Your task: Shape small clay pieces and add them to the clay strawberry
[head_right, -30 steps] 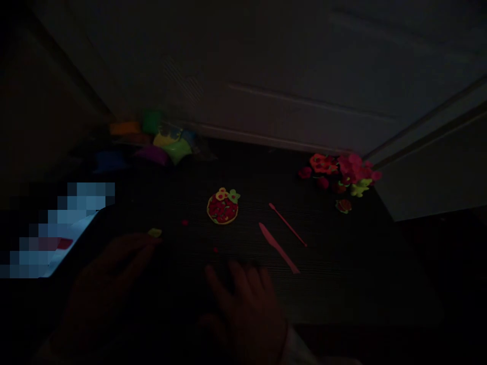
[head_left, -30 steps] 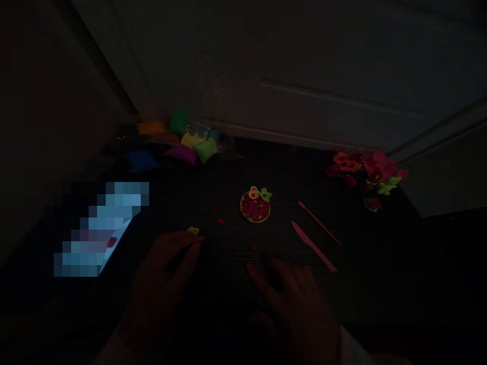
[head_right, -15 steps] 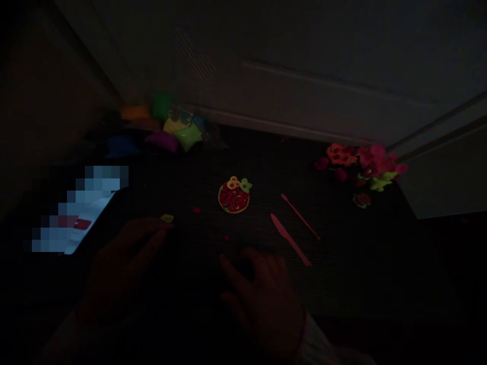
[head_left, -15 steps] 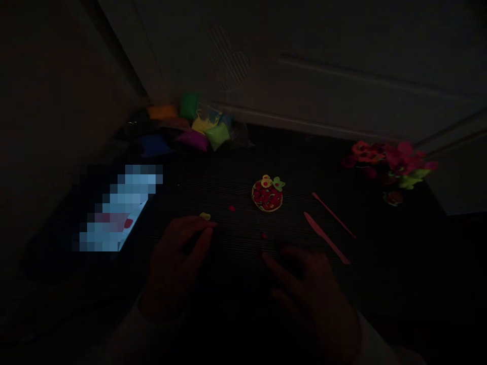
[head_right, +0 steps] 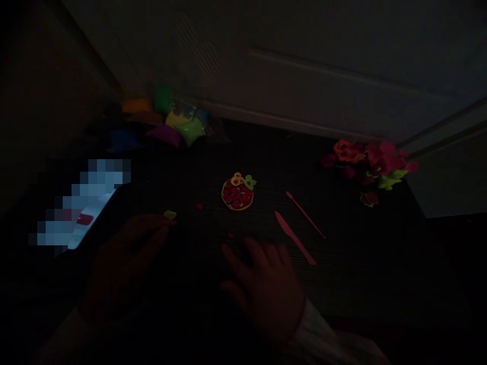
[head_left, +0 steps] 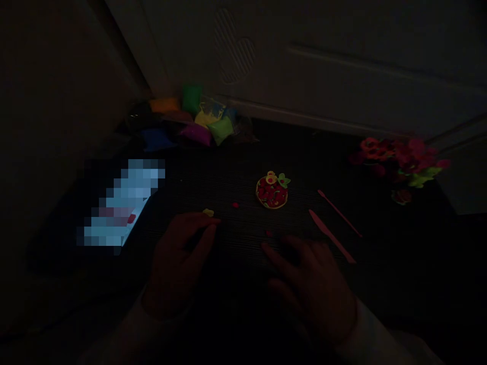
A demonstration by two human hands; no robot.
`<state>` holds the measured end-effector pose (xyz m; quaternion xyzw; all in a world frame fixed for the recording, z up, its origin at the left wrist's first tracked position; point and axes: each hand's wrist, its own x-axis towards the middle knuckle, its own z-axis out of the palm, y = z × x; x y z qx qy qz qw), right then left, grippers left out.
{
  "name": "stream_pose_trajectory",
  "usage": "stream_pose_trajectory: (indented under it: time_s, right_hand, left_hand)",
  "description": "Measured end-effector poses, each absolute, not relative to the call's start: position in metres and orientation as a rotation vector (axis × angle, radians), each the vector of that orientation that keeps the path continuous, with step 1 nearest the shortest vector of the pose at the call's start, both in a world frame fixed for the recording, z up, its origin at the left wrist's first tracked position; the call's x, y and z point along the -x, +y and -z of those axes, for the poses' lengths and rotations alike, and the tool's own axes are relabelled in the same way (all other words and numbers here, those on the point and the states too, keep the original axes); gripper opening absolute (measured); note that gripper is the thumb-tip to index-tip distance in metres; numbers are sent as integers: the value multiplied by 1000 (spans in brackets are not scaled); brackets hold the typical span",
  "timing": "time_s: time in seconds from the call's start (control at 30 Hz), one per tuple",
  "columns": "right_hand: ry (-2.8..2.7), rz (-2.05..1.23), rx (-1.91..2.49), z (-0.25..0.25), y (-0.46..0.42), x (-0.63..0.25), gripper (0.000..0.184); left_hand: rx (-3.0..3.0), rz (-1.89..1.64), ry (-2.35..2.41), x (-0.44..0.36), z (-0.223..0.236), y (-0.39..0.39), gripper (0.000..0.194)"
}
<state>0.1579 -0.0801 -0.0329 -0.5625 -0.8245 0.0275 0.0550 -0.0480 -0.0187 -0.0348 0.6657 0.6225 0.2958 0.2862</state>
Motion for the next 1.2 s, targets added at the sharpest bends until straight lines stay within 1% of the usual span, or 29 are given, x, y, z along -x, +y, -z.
stream_pose_trajectory:
  time_s: [0.2,0.33,0.57,0.8,0.87,1.07,1.2]
  right_hand:
    - [-2569,-152,1631,34,-78,-160,43]
    - [-2515,-123,1740,36,-78,-160,46]
    - [-2610,-127,1570,34,-80,-161,48]
    - [-2515,-282,1454,31,-76,-182,55]
    - [-2504,-303,1458,31,-74,-185,52]
    - [-2337,-322,1481,32,-71,-169,26]
    - [-2275,-359,1532,34,-68,-152,15]
  left_hand:
    - [-1802,-796,1643,48,36,-19,18]
    - [-1808,-827,1620,49,36,-19,18]
    - [-1813,-840,1619,49,38,-19,16]
    - [-1813,-829,1629,47,34,-18,17]
    - [-1820,-835,1632,47,35,-18,17]
    - [-1816,-857,1626,47,37,-18,16]
    - [-1819,-865,1618,47,37,-18,16]
